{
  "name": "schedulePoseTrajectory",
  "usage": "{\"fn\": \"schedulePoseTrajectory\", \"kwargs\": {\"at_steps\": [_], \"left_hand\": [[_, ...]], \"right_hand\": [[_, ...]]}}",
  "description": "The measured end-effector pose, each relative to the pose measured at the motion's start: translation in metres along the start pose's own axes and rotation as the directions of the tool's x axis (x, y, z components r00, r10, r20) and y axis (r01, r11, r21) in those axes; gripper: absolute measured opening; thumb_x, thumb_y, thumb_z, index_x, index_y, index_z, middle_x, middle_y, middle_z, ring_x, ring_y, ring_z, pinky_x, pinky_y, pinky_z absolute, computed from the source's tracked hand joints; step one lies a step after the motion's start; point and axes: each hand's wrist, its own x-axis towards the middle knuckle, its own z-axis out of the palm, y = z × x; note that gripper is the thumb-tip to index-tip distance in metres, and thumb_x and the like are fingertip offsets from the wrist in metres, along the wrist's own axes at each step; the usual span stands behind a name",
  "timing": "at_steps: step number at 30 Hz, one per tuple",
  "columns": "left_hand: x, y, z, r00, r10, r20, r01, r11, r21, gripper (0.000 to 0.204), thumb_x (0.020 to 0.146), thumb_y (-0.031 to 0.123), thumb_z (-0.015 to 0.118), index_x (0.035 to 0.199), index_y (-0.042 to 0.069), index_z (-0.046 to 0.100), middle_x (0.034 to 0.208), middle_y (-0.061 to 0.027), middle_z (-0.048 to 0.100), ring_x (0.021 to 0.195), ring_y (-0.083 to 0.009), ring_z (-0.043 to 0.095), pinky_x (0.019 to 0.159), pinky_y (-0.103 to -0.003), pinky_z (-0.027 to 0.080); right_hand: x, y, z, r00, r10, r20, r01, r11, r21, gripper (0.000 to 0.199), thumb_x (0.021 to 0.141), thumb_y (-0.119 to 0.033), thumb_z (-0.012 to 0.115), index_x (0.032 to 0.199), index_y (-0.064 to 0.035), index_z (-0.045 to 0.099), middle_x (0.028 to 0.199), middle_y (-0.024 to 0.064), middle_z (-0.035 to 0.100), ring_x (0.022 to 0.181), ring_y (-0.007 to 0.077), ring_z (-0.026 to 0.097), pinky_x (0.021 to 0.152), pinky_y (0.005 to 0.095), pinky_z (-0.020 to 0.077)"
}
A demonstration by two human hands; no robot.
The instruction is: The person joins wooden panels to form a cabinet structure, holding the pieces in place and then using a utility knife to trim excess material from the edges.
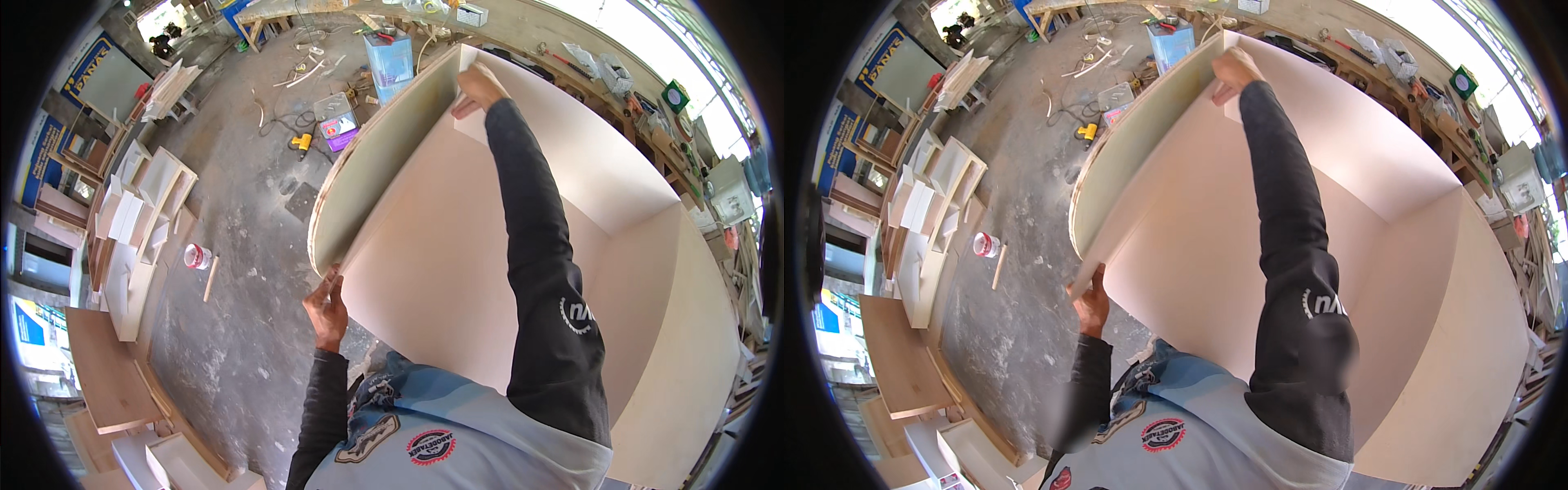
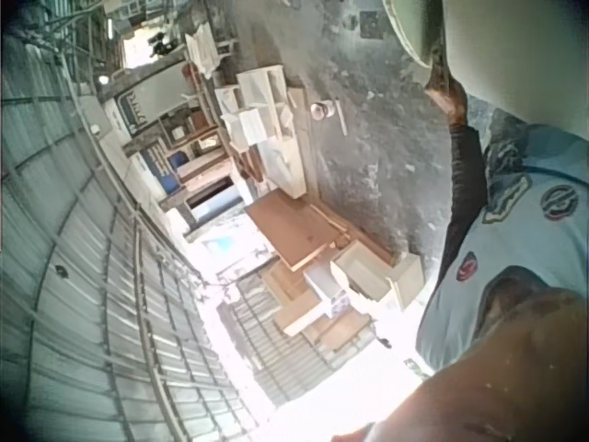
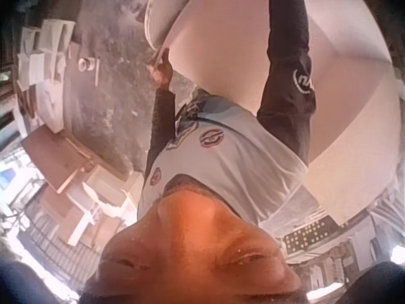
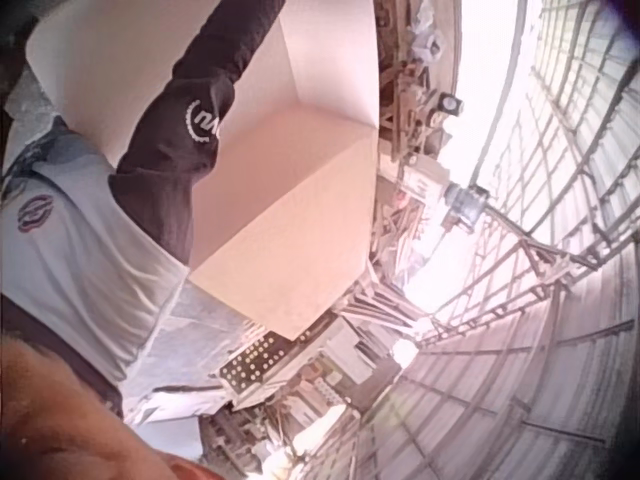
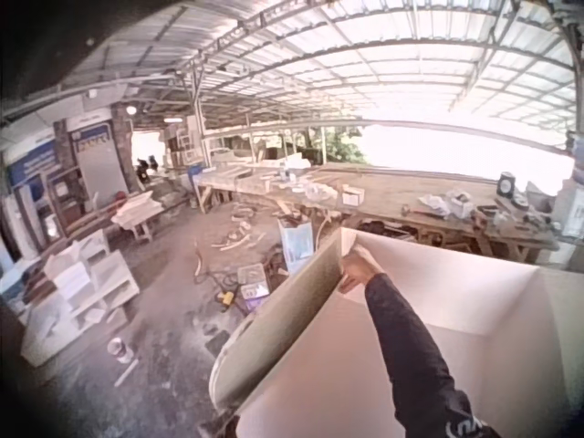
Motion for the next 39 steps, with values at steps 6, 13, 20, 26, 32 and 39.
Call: {"fn": "schedulePoseTrajectory", "kwargs": {"at_steps": [6,13,20,26,32,39], "left_hand": [[-0.002,0.02,0.004,0.993,-0.034,0.112,0.054,0.981,-0.185,0.023,0.094,0.002,0.064,0.116,0.0,0.07,0.093,-0.016,0.075,0.08,-0.0122,0.07,0.074,-0.027,0.054],[-0.013,0.01,0.019,0.993,0.089,-0.076,-0.094,0.993,-0.067,0.022,0.095,0.015,0.065,0.108,-0.003,0.071,0.091,-0.0176,0.074,0.072,-0.0218,0.069,0.065,-0.034,0.051],[-0.008,0.013,0.011,0.997,-0.013,-0.072,0.003,0.99,-0.14,0.022,0.094,0.018,0.068,0.103,-0.002,0.068,0.097,-0.0122,0.071,0.089,-0.0267,0.067,0.081,-0.039,0.05],[0.011,0.001,0.005,0.987,-0.163,0.007,0.158,0.945,-0.286,0.022,0.093,0.017,0.07,0.104,-0.002,0.067,0.101,-0.0115,0.07,0.092,-0.0243,0.065,0.083,-0.039,0.049],[0.014,-0.001,0.009,0.99,-0.142,-0.002,0.137,0.964,-0.229,0.022,0.093,0.014,0.07,0.104,-0.005,0.066,0.1,-0.0132,0.069,0.091,-0.0233,0.065,0.082,-0.038,0.05],[0.011,-0.01,0.006,0.984,-0.167,0.056,0.176,0.957,-0.233,0.021,0.094,0.013,0.067,0.106,-0.005,0.066,0.102,-0.0126,0.07,0.093,-0.0237,0.066,0.083,-0.038,0.051]], "right_hand": [[-0.031,-0.012,-0.025,0.995,0.102,-0.012,-0.102,0.993,-0.065,0.027,0.084,-0.006,0.054,0.084,0.019,0.062,0.073,0.0225,0.071,0.069,0.0301,0.074,0.056,0.036,0.0606],[-0.01,-0.025,-0.023,0.933,-0.128,0.336,0.349,0.546,-0.762,0.022,0.081,-0.008,0.059,0.066,0.0061,0.067,0.073,0.0153,0.073,0.068,0.0246,0.074,0.059,0.0318,0.059],[-0.034,-0.05,-0.012,0.953,-0.219,0.208,0.299,0.594,-0.746,0.024,0.087,-0.004,0.049,0.079,0.0117,0.066,0.079,0.0221,0.071,0.075,0.0283,0.074,0.055,0.032,0.0607],[-0.02,-0.036,0.012,0.95,-0.295,-0.103,0.148,0.714,-0.684,0.031,0.086,-0.013,0.049,0.1,0.0047,0.07,0.086,0.0186,0.073,0.062,0.0283,0.072,0.063,0.0365,0.0604],[-0.013,-0.012,0.047,0.765,-0.124,-0.632,-0.097,0.948,-0.304,0.054,0.094,-0.047,0.049,0.09,0.0019,0.073,0.092,0.0242,0.07,0.092,0.0424,0.068,0.085,0.052,0.0524],[-0.031,-0.046,0.07,0.65,0.139,-0.747,-0.133,0.989,0.067,0.049,0.092,-0.046,0.056,0.086,0.0003,0.071,0.094,0.0236,0.07,0.09,0.0426,0.068,0.083,0.0515,0.052]]}}
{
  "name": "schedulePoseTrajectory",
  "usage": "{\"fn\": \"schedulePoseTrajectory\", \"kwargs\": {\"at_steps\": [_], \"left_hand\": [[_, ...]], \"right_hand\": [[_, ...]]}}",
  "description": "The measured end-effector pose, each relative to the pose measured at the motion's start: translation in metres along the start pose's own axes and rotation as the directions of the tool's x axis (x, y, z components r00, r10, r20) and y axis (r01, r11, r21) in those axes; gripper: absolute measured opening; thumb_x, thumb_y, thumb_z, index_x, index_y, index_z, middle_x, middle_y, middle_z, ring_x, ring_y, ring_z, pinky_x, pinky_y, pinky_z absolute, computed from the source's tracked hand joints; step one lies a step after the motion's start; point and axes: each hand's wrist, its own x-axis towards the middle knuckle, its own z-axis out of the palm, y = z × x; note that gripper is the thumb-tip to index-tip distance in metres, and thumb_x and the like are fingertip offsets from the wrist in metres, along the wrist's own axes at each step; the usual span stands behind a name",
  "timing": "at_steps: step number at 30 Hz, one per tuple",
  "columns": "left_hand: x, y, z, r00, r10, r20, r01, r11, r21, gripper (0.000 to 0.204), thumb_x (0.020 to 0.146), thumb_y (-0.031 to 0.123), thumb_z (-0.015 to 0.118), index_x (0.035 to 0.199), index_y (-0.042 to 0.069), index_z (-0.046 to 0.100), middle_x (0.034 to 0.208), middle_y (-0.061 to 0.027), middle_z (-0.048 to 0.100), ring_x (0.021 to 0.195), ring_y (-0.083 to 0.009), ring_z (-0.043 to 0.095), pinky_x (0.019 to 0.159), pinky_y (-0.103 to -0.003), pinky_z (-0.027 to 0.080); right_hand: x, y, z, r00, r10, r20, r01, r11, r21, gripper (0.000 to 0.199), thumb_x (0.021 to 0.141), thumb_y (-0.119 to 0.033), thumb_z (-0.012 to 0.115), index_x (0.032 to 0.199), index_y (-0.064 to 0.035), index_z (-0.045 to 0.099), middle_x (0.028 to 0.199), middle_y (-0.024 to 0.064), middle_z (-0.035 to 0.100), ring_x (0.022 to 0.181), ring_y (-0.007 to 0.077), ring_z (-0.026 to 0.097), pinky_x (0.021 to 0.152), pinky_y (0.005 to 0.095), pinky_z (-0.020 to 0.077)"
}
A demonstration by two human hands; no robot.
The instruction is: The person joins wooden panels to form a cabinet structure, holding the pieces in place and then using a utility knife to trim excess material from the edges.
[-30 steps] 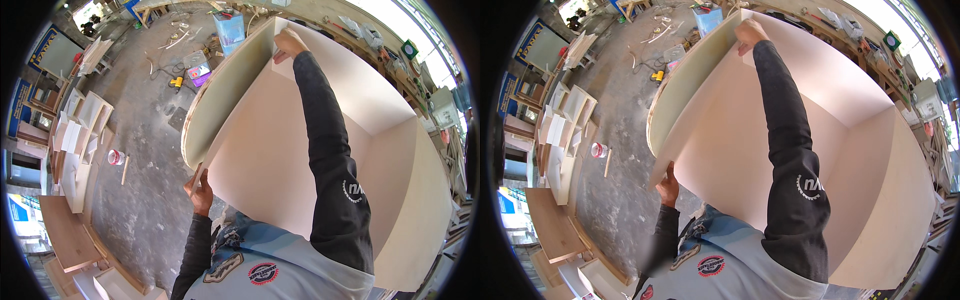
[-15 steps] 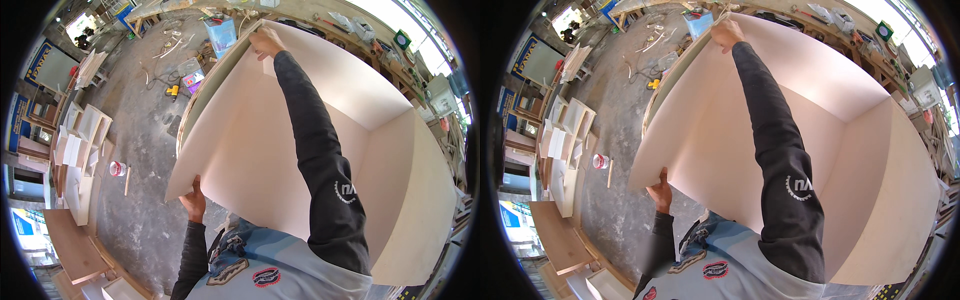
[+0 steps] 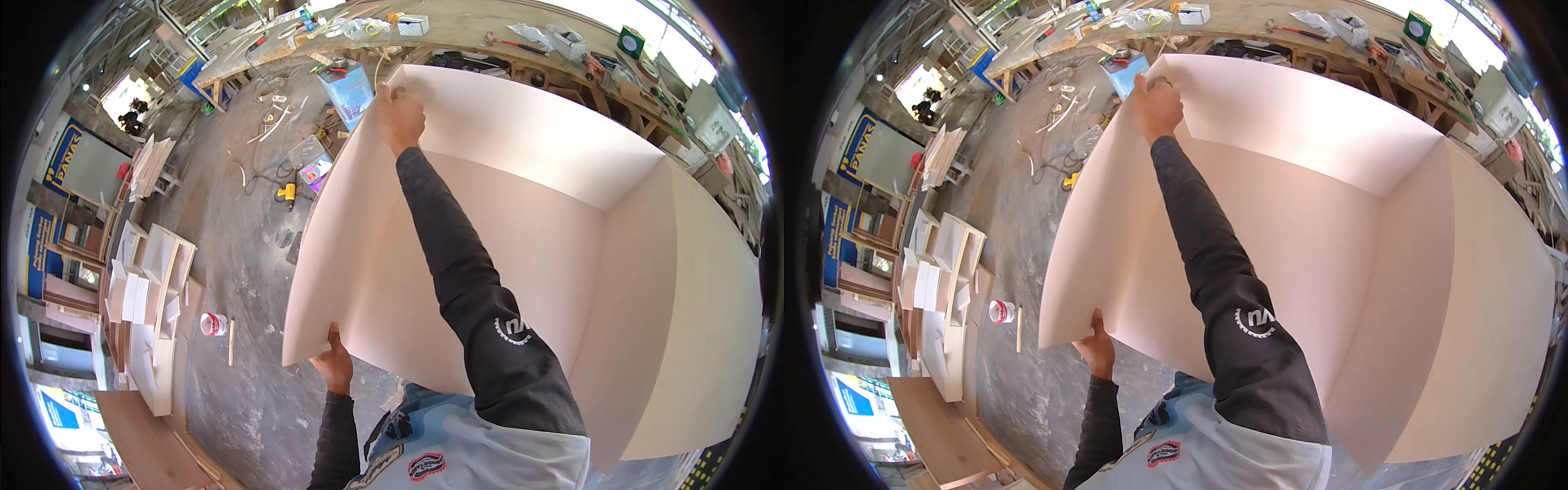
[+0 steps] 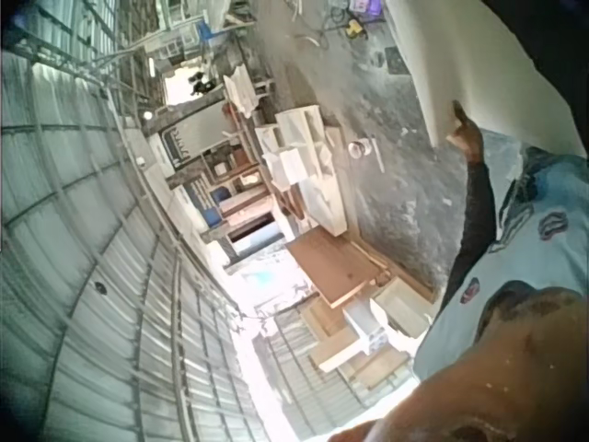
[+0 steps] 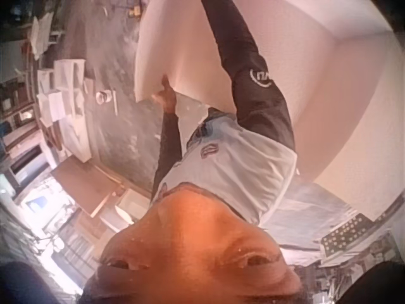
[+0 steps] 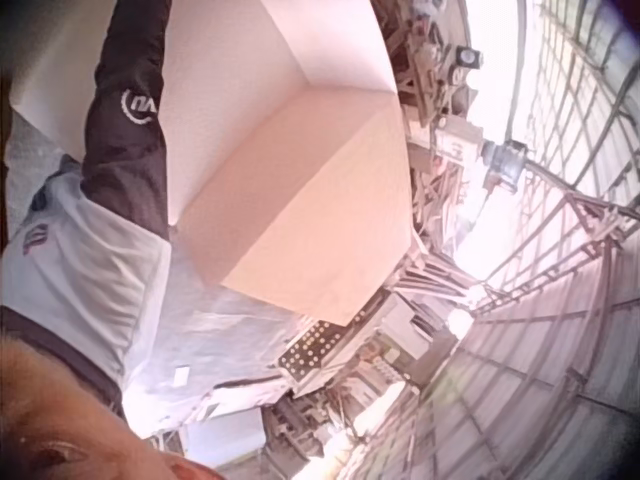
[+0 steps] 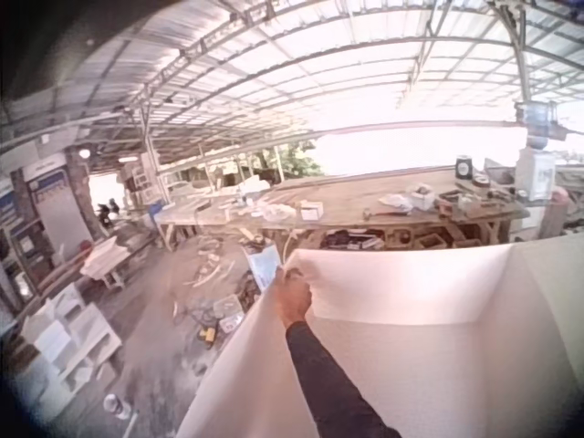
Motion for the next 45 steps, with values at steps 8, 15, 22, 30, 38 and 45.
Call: {"fn": "schedulePoseTrajectory", "kwargs": {"at_steps": [8,15,22,30,38,45], "left_hand": [[-0.001,0.016,0.006,0.999,0.037,-0.039,-0.037,0.999,0.014,0.022,0.095,0.016,0.067,0.104,-0.005,0.066,0.1,-0.0136,0.069,0.09,-0.0259,0.066,0.082,-0.04,0.05],[0.0,0.016,0.015,0.995,0.065,-0.08,-0.065,0.998,0.002,0.018,0.094,0.013,0.067,0.1,-0.004,0.066,0.095,-0.0132,0.069,0.088,-0.0263,0.065,0.08,-0.041,0.049],[0.003,0.011,0.017,0.995,0.068,-0.066,-0.072,0.995,-0.066,0.02,0.095,0.013,0.065,0.103,-0.006,0.065,0.099,-0.0144,0.069,0.09,-0.027,0.065,0.081,-0.04,0.049],[-0.008,0.02,-0.008,0.996,0.002,-0.092,0.008,0.994,0.108,0.026,0.096,0.016,0.066,0.109,-0.007,0.064,0.105,-0.0161,0.069,0.093,-0.0274,0.066,0.082,-0.04,0.05],[-0.008,0.01,-0.007,0.993,-0.024,-0.115,0.049,0.974,0.22,0.029,0.097,0.022,0.065,0.106,-0.006,0.067,0.102,-0.0169,0.07,0.091,-0.0296,0.067,0.082,-0.041,0.05],[-0.004,0.03,0.019,0.995,-0.053,-0.084,0.063,0.991,0.12,0.019,0.093,0.014,0.067,0.102,-0.003,0.067,0.097,-0.0138,0.07,0.088,-0.0283,0.066,0.079,-0.041,0.051]], "right_hand": [[0.005,0.002,0.009,0.998,0.018,-0.054,-0.015,0.998,0.066,0.046,0.093,-0.041,0.05,0.087,0.0,0.069,0.085,0.0257,0.069,0.088,0.0458,0.066,0.084,0.0514,0.0498],[0.004,0.016,0.012,0.976,-0.04,-0.213,0.088,0.971,0.222,0.049,0.095,-0.043,0.051,0.086,0.0013,0.072,0.092,0.0251,0.07,0.088,0.045,0.066,0.083,0.0522,0.0503],[-0.014,0.166,0.037,0.999,-0.031,-0.029,0.031,0.999,-0.012,0.041,0.093,-0.033,0.049,0.091,0.0016,0.071,0.092,0.0278,0.069,0.09,0.046,0.066,0.086,0.051,0.0496],[-0.043,0.217,0.106,0.938,0.153,0.31,-0.178,0.982,0.055,0.025,0.093,-0.015,0.049,0.105,-0.002,0.066,0.1,0.0184,0.069,0.095,0.0362,0.066,0.086,0.0479,0.0494],[-0.021,0.226,0.102,0.991,0.075,0.109,-0.06,0.988,-0.14,0.022,0.087,-0.026,0.063,0.094,-0.0055,0.07,0.1,0.0147,0.071,0.095,0.0343,0.067,0.09,0.0439,0.0501],[0.055,0.232,0.045,0.981,-0.036,0.19,0.091,0.953,-0.288,0.028,0.09,-0.025,0.057,0.1,-0.0045,0.074,0.095,0.0215,0.071,0.088,0.0393,0.068,0.08,0.0463,0.0529]]}}
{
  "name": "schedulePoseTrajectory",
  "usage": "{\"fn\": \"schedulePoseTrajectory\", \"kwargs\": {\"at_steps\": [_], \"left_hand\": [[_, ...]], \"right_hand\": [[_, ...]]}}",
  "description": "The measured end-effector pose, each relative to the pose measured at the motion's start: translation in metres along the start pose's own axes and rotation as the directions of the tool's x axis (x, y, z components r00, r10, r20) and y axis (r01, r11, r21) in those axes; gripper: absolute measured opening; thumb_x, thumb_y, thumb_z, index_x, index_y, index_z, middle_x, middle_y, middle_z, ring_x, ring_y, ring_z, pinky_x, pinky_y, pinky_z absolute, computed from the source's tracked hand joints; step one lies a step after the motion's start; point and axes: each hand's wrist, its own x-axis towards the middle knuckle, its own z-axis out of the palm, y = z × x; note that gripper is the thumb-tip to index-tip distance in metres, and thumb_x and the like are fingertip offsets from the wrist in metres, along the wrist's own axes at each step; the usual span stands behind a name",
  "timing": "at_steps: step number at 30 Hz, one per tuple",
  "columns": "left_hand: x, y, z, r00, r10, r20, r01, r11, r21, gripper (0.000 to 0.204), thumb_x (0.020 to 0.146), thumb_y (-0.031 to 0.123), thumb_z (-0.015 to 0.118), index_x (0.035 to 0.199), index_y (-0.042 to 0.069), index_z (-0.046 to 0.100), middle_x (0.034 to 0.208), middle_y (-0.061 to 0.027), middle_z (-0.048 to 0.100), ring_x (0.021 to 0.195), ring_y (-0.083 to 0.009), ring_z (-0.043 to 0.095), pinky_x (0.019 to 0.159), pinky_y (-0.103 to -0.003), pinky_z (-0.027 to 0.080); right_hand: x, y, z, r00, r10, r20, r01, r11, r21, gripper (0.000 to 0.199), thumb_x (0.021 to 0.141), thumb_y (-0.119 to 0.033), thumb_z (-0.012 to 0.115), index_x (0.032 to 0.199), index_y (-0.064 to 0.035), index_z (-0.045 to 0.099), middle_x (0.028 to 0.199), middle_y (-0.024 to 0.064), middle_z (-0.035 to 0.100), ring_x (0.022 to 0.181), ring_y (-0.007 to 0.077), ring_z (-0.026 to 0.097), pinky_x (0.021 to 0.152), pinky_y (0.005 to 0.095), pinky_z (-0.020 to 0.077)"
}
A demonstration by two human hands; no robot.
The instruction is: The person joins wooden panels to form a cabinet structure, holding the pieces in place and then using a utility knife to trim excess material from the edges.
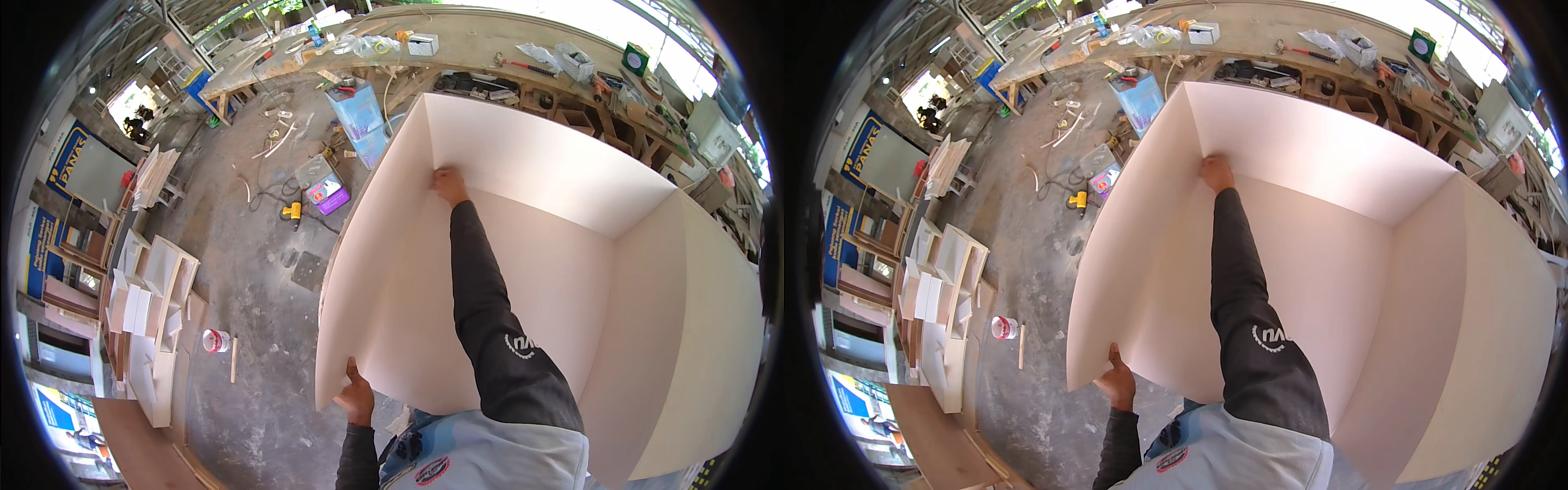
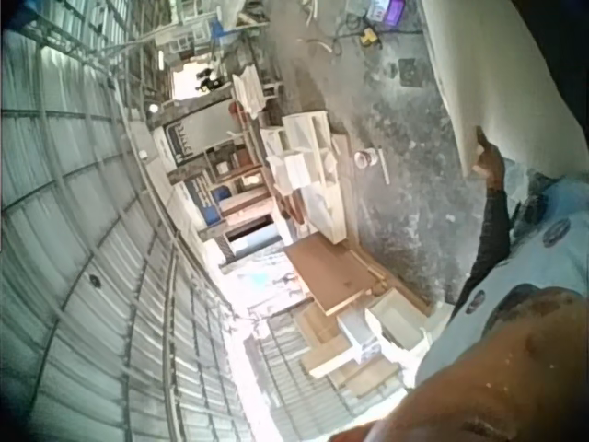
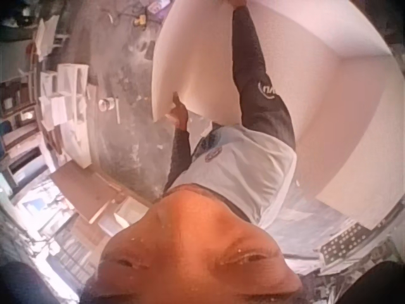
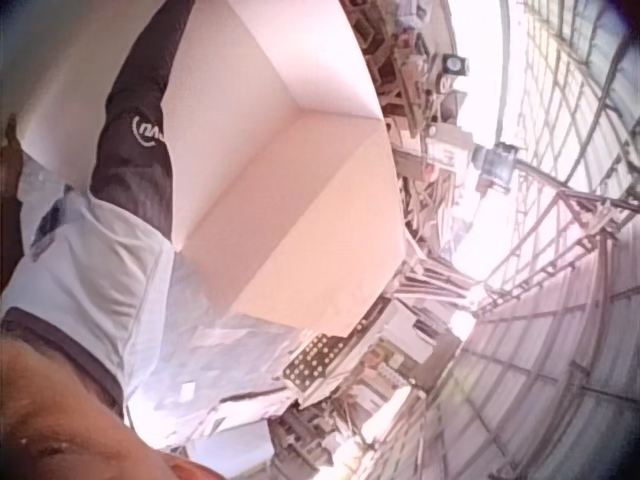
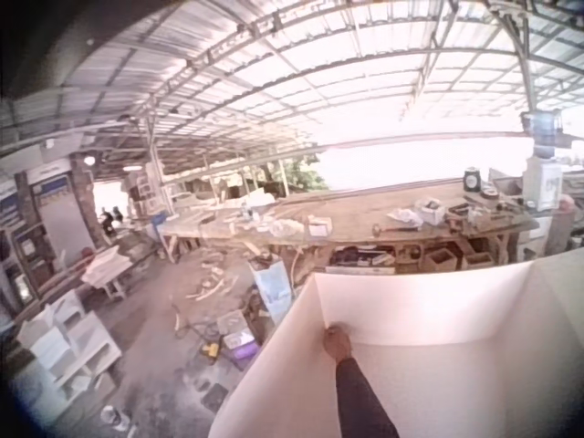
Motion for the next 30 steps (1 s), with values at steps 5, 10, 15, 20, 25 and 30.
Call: {"fn": "schedulePoseTrajectory", "kwargs": {"at_steps": [5,10,15,20,25,30], "left_hand": [[-0.002,-0.01,-0.01,0.997,0.055,-0.053,-0.05,0.994,0.095,0.019,0.094,0.016,0.067,0.101,-0.002,0.068,0.092,-0.0135,0.071,0.083,-0.0285,0.067,0.077,-0.041,0.051],[-0.007,-0.012,-0.014,1.0,-0.027,-0.002,0.027,0.995,0.098,0.021,0.095,0.017,0.066,0.101,-0.002,0.069,0.095,-0.014,0.072,0.085,-0.0287,0.067,0.078,-0.041,0.051],[-0.011,-0.01,-0.014,1.0,-0.028,0.013,0.027,0.995,0.091,0.025,0.097,0.022,0.065,0.103,-0.001,0.071,0.098,-0.0137,0.073,0.089,-0.0261,0.069,0.079,-0.039,0.051],[-0.002,0.0,-0.011,0.999,-0.047,0.014,0.046,0.996,0.073,0.02,0.095,0.016,0.066,0.103,-0.002,0.069,0.098,-0.0138,0.072,0.089,-0.028,0.068,0.08,-0.04,0.051],[-0.002,-0.004,-0.017,1.0,-0.004,-0.005,0.004,0.998,0.064,0.02,0.094,0.015,0.067,0.104,-0.002,0.069,0.098,-0.0137,0.072,0.089,-0.0282,0.068,0.081,-0.04,0.051],[-0.002,-0.004,-0.006,0.999,-0.028,-0.022,0.029,0.998,0.055,0.026,0.094,0.022,0.068,0.101,-0.003,0.071,0.096,-0.0146,0.074,0.087,-0.0261,0.071,0.077,-0.038,0.052]], "right_hand": [[-0.035,-0.11,-0.034,0.988,0.027,-0.152,-0.001,0.986,0.166,0.032,0.089,-0.021,0.056,0.113,-0.0055,0.072,0.094,0.0229,0.071,0.091,0.042,0.067,0.084,0.049,0.0519],[-0.027,-0.156,-0.085,0.948,-0.055,-0.313,0.154,0.942,0.3,0.034,0.087,-0.012,0.053,0.117,-0.0056,0.07,0.102,0.0221,0.071,0.095,0.0383,0.068,0.087,0.0421,0.0531],[-0.051,-0.119,-0.036,0.863,-0.132,-0.488,0.341,0.864,0.37,0.046,0.086,0.001,0.046,0.128,-0.0077,0.061,0.128,0.0171,0.063,0.109,0.0344,0.065,0.094,0.0387,0.0512],[-0.066,-0.049,0.011,0.973,0.066,-0.222,-0.026,0.984,0.177,0.042,0.088,-0.002,0.047,0.125,-0.0083,0.064,0.118,0.0182,0.067,0.104,0.0356,0.067,0.092,0.0411,0.0516],[-0.049,-0.116,-0.044,0.95,-0.086,-0.301,0.211,0.887,0.412,0.037,0.09,-0.013,0.052,0.123,-0.0034,0.066,0.104,0.02,0.071,0.094,0.0385,0.068,0.092,0.0397,0.05],[-0.064,-0.139,-0.03,0.898,0.131,-0.42,0.186,0.753,0.632,0.041,0.094,-0.022,0.048,0.127,-0.0025,0.063,0.117,0.0223,0.069,0.107,0.0331,0.067,0.093,0.0363,0.0497]]}}
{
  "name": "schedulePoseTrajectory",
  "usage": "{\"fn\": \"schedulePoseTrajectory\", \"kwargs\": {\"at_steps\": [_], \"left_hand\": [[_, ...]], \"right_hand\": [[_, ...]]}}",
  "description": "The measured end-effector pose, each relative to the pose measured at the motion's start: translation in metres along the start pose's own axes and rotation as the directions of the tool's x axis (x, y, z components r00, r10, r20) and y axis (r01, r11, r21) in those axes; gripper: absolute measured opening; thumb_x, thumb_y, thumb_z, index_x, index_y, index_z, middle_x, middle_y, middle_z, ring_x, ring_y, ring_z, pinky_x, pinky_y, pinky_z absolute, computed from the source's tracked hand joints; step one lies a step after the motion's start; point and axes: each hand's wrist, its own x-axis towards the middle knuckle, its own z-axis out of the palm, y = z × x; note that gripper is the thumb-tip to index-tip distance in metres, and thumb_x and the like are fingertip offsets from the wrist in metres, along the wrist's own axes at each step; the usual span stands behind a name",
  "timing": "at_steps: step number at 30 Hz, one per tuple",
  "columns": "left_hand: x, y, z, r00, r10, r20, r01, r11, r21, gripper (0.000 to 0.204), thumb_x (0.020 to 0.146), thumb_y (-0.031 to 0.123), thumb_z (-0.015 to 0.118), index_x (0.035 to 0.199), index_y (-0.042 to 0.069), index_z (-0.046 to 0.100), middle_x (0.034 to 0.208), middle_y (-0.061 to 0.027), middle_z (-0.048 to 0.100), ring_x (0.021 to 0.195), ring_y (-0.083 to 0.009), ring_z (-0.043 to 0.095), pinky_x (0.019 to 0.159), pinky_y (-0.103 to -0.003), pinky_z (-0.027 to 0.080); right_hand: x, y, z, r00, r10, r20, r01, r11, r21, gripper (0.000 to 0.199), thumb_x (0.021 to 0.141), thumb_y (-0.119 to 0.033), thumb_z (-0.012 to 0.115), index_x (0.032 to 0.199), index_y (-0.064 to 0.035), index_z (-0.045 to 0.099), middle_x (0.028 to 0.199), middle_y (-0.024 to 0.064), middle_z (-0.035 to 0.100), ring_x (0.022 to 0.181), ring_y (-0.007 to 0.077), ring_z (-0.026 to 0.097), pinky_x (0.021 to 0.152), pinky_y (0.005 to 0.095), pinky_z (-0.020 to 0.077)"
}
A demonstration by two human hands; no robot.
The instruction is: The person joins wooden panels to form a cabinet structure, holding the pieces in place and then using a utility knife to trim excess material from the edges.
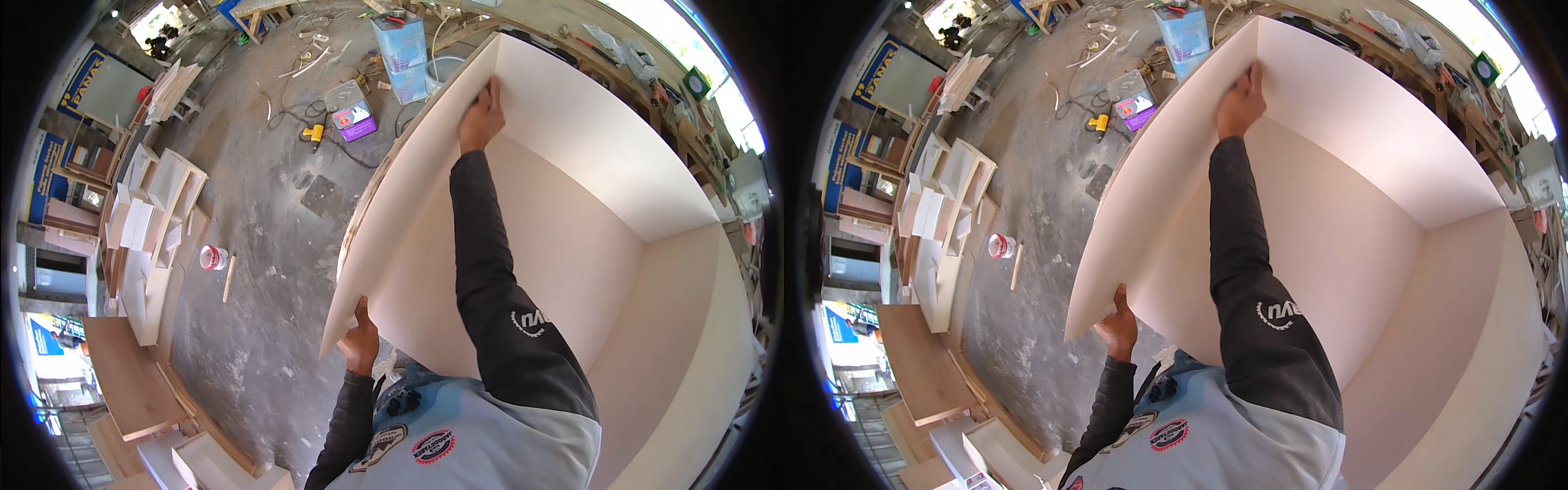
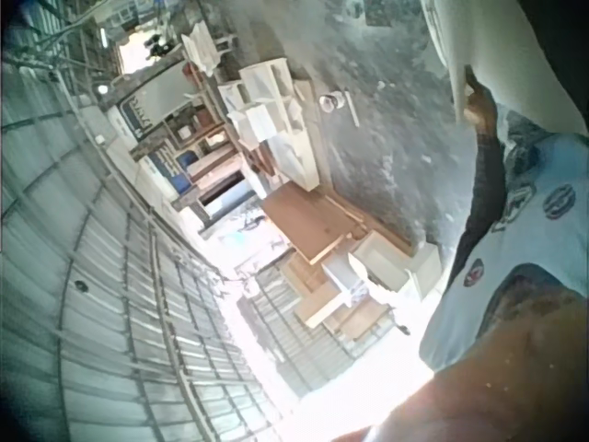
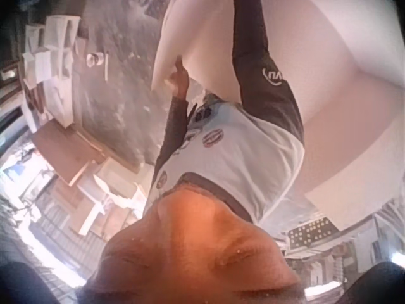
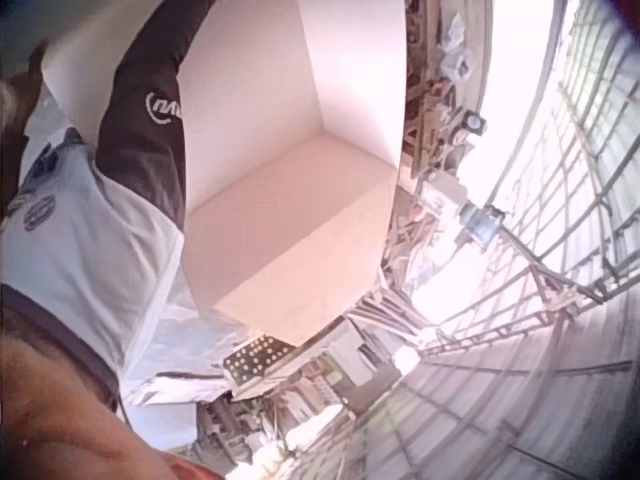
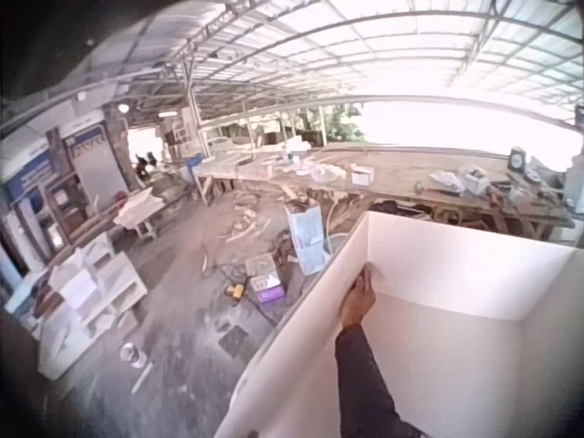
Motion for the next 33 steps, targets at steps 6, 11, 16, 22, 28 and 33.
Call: {"fn": "schedulePoseTrajectory", "kwargs": {"at_steps": [6,11,16,22,28,33], "left_hand": [[-0.001,-0.025,-0.004,0.997,0.08,-0.016,-0.078,0.992,0.102,0.029,0.093,0.028,0.07,0.098,0.0,0.073,0.094,-0.0182,0.073,0.084,-0.0307,0.07,0.073,-0.04,0.051],[0.002,-0.01,-0.007,0.999,0.052,-0.012,-0.052,0.999,0.008,0.026,0.093,0.027,0.07,0.097,0.001,0.074,0.09,-0.0182,0.073,0.08,-0.032,0.07,0.071,-0.041,0.051],[0.006,0.0,0.0,0.997,0.077,-0.027,-0.079,0.993,-0.093,0.021,0.091,0.022,0.071,0.094,0.001,0.074,0.084,-0.0164,0.074,0.075,-0.0299,0.072,0.073,-0.041,0.052],[0.007,-0.018,0.001,0.995,0.096,-0.016,-0.097,0.983,-0.157,0.017,0.09,0.017,0.07,0.092,0.001,0.073,0.082,-0.0128,0.074,0.076,-0.0239,0.073,0.07,-0.04,0.051],[0.004,-0.025,-0.004,0.999,0.037,-0.004,-0.037,0.965,-0.26,0.022,0.084,0.021,0.073,0.087,0.0,0.073,0.074,-0.0238,0.067,0.068,-0.0334,0.071,0.058,-0.038,0.052],[0.0,-0.035,0.006,0.95,0.312,-0.007,-0.312,0.95,-0.007,0.015,0.08,0.016,0.068,0.091,0.007,0.071,0.09,-0.0128,0.069,0.076,-0.0327,0.067,0.063,-0.043,0.054]], "right_hand": [[-0.086,0.065,-0.053,0.92,0.305,0.247,-0.266,0.947,-0.181,0.047,0.101,-0.033,0.046,0.134,-0.0025,0.059,0.127,0.0191,0.066,0.114,0.0297,0.064,0.1,0.0353,0.0455],[-0.153,0.047,-0.061,0.922,0.325,0.21,-0.302,0.944,-0.134,0.054,0.102,-0.034,0.045,0.14,0.0047,0.049,0.139,0.023,0.055,0.129,0.0336,0.054,0.108,0.0357,0.0387],[-0.216,0.003,-0.089,0.899,0.353,0.259,-0.332,0.935,-0.122,0.054,0.104,-0.03,0.04,0.144,0.0057,0.043,0.144,0.0219,0.051,0.133,0.0307,0.049,0.111,0.034,0.0352],[-0.306,-0.027,-0.126,0.822,0.392,0.414,-0.378,0.918,-0.119,0.055,0.105,-0.027,0.036,0.149,0.0052,0.034,0.154,0.0236,0.035,0.142,0.0327,0.038,0.116,0.0348,0.028],[-0.345,0.026,-0.143,0.77,-0.084,0.632,0.224,0.964,-0.145,0.059,0.105,-0.028,0.037,0.151,0.0072,0.027,0.157,0.0295,0.027,0.145,0.0412,0.03,0.118,0.0413,0.0281],[-0.344,-0.004,-0.15,0.796,0.258,0.547,-0.284,0.958,-0.037,0.054,0.106,-0.026,0.037,0.15,0.0045,0.032,0.15,0.0243,0.038,0.133,0.0317,0.045,0.112,0.0391,0.0366]]}}
